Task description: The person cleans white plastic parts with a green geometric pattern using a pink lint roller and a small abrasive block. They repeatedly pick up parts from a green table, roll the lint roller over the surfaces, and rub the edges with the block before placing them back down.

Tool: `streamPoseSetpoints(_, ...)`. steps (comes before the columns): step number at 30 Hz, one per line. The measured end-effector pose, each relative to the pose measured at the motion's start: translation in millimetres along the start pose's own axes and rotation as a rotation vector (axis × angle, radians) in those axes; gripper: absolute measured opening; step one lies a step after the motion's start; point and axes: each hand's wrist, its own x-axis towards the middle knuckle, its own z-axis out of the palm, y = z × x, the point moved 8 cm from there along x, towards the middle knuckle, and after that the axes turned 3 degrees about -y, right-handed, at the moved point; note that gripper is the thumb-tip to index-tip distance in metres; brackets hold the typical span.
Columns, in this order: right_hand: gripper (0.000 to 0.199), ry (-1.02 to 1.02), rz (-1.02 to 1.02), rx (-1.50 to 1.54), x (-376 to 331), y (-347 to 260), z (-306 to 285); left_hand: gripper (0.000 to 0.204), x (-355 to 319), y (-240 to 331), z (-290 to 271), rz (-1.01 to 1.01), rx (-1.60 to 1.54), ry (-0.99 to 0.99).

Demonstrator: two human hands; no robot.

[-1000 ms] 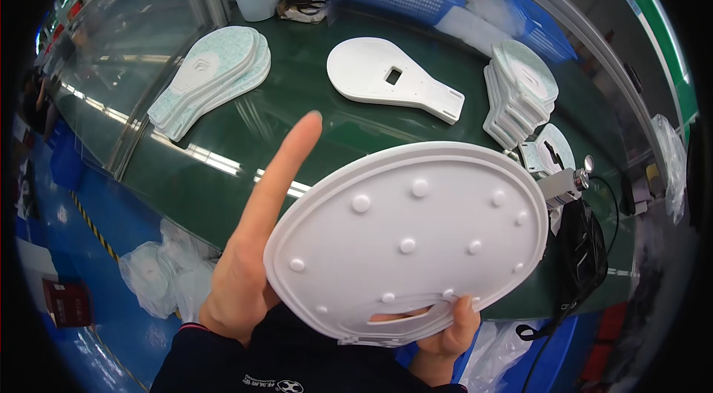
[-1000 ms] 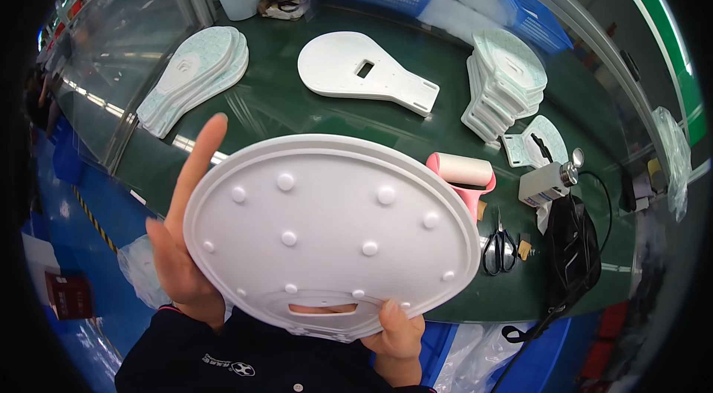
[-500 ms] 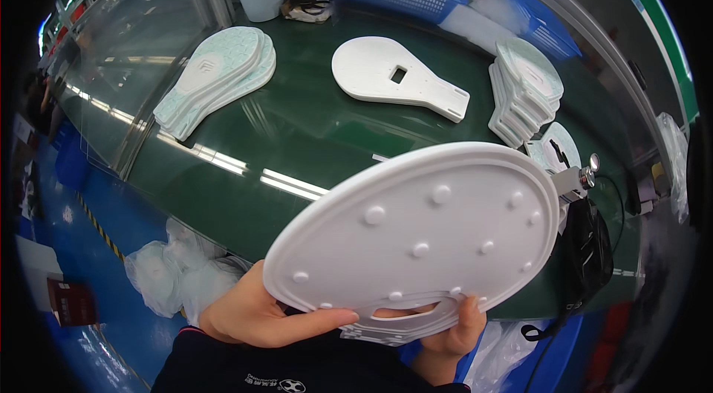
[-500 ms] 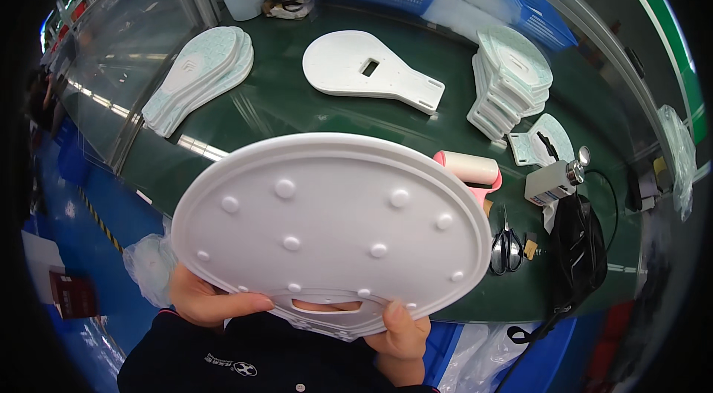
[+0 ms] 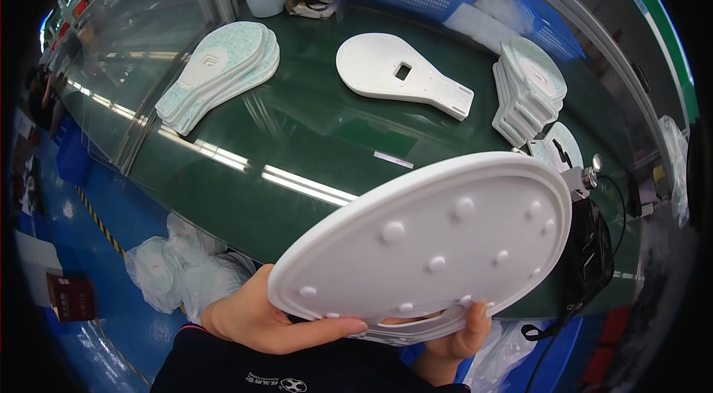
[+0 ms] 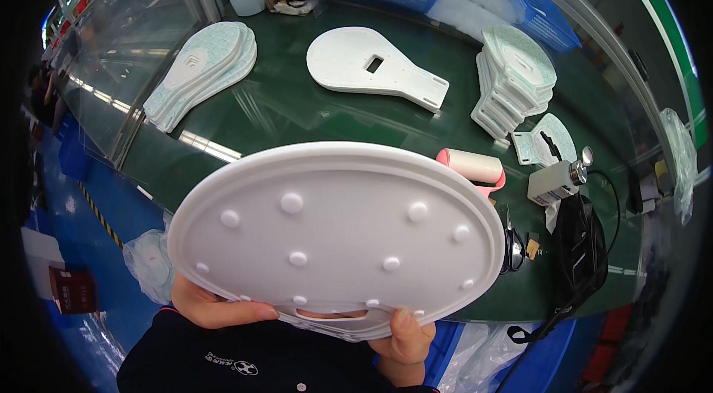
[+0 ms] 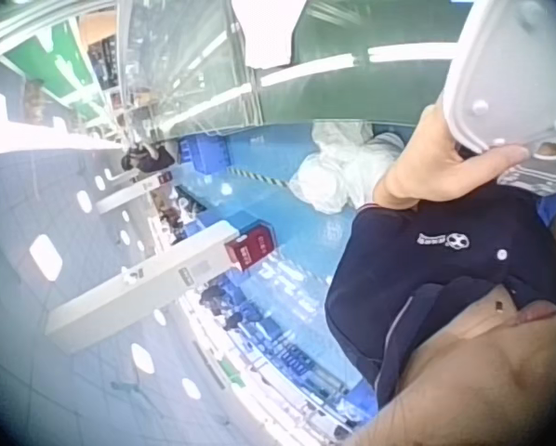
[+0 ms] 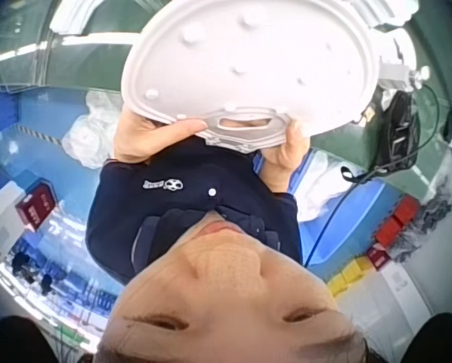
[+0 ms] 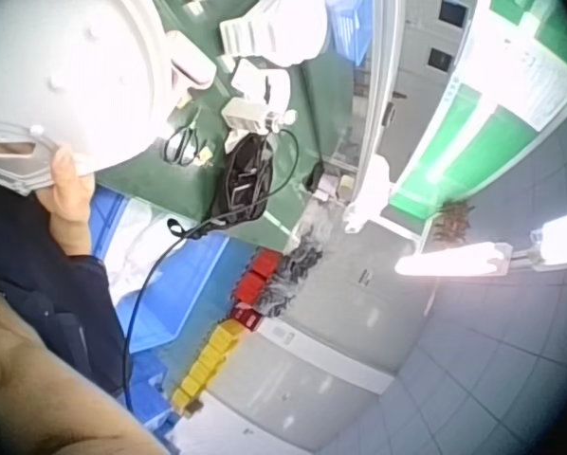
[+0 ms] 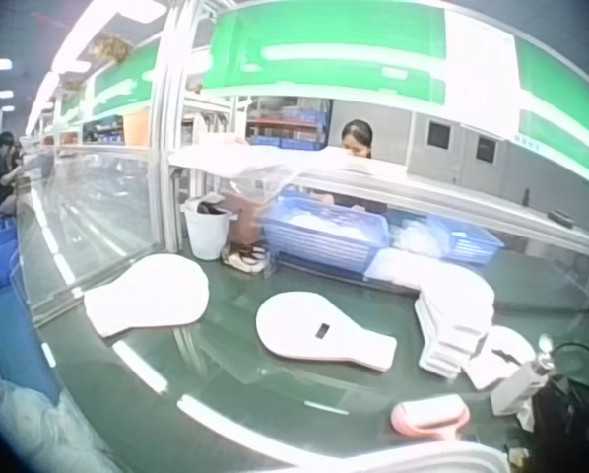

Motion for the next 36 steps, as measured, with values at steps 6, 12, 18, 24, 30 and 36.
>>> streamPoseSetpoints(6,0.054,-0.045,0.393,0.197,13.6,20.7,32.2,0.046,-20.7,-1.9,-15.6,0.132,-0.436,0.441)
streamPoseSetpoints(12,0.041,-0.134,0.028,-0.601,52.0,-26.9,-23.6,0.05,13.5,-46.3,-29.4,0.02,-0.825,0.612)
streamPoseSetpoints(18,0.02,0.585,-0.102,-1.655,61.9,-134.2,-131.8,0.05,21.4,-43.2,-19.3,-0.012,-0.823,0.545)
streamPoseSetpoints(24,0.022,0.409,-0.122,-1.902,89.1,-129.5,-153.3,0.05,16.9,-43.9,-21.5,0.001,-0.795,0.536)
streamPoseSetpoints(30,0.013,0.378,-0.097,-1.837,99.7,-123.8,-158.0,0.049,11.9,-41.8,-24.2,0.0,-0.79,0.571)
streamPoseSetpoints(36,0.008,0.56,-0.395,-1.66,79.1,-150.4,-123.1,0.049,7.4,-40.8,-24.8,0.0,-0.723,0.534)
